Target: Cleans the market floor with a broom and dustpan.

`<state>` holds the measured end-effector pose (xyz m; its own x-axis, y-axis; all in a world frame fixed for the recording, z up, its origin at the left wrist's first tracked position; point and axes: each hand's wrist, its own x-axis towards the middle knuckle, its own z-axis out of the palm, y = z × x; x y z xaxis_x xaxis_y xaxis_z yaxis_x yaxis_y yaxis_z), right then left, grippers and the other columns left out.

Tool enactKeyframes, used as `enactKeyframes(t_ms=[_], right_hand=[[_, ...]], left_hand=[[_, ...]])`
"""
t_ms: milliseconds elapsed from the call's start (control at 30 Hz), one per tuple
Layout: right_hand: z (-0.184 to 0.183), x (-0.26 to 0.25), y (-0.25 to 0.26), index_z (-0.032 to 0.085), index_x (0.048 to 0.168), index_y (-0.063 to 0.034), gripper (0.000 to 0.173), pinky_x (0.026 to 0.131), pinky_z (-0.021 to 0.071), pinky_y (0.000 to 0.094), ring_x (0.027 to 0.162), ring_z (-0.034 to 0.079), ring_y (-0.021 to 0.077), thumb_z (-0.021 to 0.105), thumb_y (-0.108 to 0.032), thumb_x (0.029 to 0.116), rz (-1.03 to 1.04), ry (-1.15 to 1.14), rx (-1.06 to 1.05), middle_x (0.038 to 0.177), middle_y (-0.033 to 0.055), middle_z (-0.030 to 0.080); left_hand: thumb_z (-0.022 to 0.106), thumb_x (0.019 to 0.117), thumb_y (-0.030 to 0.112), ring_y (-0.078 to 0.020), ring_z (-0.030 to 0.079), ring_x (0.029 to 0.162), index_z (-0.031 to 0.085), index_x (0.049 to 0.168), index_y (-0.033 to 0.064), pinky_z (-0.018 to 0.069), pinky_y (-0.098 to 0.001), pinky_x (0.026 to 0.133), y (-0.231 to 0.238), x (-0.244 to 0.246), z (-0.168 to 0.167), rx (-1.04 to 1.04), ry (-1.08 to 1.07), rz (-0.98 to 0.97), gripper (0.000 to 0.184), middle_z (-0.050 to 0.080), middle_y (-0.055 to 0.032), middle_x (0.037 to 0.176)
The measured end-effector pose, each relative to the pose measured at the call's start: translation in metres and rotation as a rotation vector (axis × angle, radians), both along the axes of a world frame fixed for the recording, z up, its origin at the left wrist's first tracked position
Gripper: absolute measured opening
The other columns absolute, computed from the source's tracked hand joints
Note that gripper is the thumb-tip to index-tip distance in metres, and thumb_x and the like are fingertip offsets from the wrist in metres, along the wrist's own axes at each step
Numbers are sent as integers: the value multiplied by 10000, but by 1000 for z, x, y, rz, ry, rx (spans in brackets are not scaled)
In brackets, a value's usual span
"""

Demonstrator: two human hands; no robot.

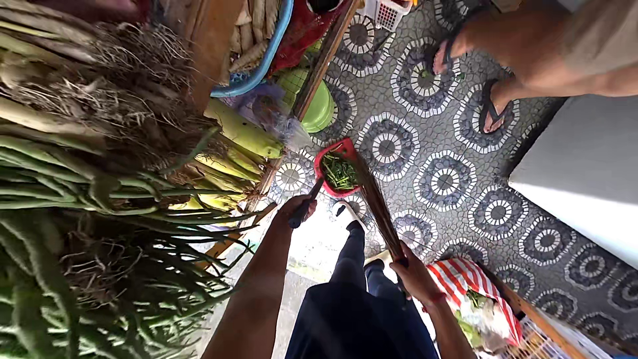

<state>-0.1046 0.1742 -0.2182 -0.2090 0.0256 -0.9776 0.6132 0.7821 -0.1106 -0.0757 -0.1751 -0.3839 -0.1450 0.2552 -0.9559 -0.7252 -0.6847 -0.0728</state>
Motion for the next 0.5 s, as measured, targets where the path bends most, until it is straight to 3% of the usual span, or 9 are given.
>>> enactKeyframes(t_ms=[33, 100, 200, 300, 433, 500], right_hand=[[18, -6, 3, 229, 1646, -174, 798, 780, 556, 545, 896, 673, 351, 670, -217, 982, -23, 39, 10, 1198, 250, 646], [49, -20, 12, 243, 1643, -176, 814, 800, 548, 555, 890, 675, 346, 695, -215, 967, -44, 120, 35, 1143, 240, 671], [70, -44, 23, 242, 1637, -134, 844, 813, 553, 547, 888, 681, 327, 718, -195, 943, -107, 254, 54, 1122, 233, 675], [70, -70, 25, 317, 1606, -90, 762, 721, 553, 502, 788, 659, 279, 698, -193, 955, -148, 426, 43, 1054, 203, 683], [60, -127, 9, 311, 1621, -117, 756, 866, 512, 663, 971, 682, 454, 693, -186, 972, 36, 496, 114, 1133, 283, 686], [51, -162, -1, 331, 1616, -148, 736, 825, 545, 627, 911, 699, 415, 692, -190, 977, 1, 501, 101, 1135, 255, 690]], left_hand=[[297, 1105, 257, -33, 533, 472, 524, 987, 69, 446, -140, 426, -3, 5, 6, 1, 24, -3, 317, 552, -1, 666], [277, 1111, 261, -23, 528, 472, 527, 980, 71, 439, -131, 419, -6, 14, 17, 28, 46, 16, 341, 560, 5, 672], [278, 1111, 279, -29, 544, 460, 555, 987, 46, 444, -135, 401, -8, 13, 33, 101, 63, 120, 383, 587, -11, 679], [300, 1111, 285, -30, 552, 442, 539, 975, 52, 451, -133, 387, 1, -14, 48, 139, 38, 192, 360, 578, -8, 659], [350, 1071, 144, -36, 571, 453, 532, 936, 44, 463, -127, 395, 18, -57, 48, 198, 100, 336, 248, 591, -25, 669], [351, 1049, 96, -60, 587, 459, 551, 890, 17, 472, -142, 407, 25, -85, 41, 210, 130, 374, 268, 607, -50, 647]])
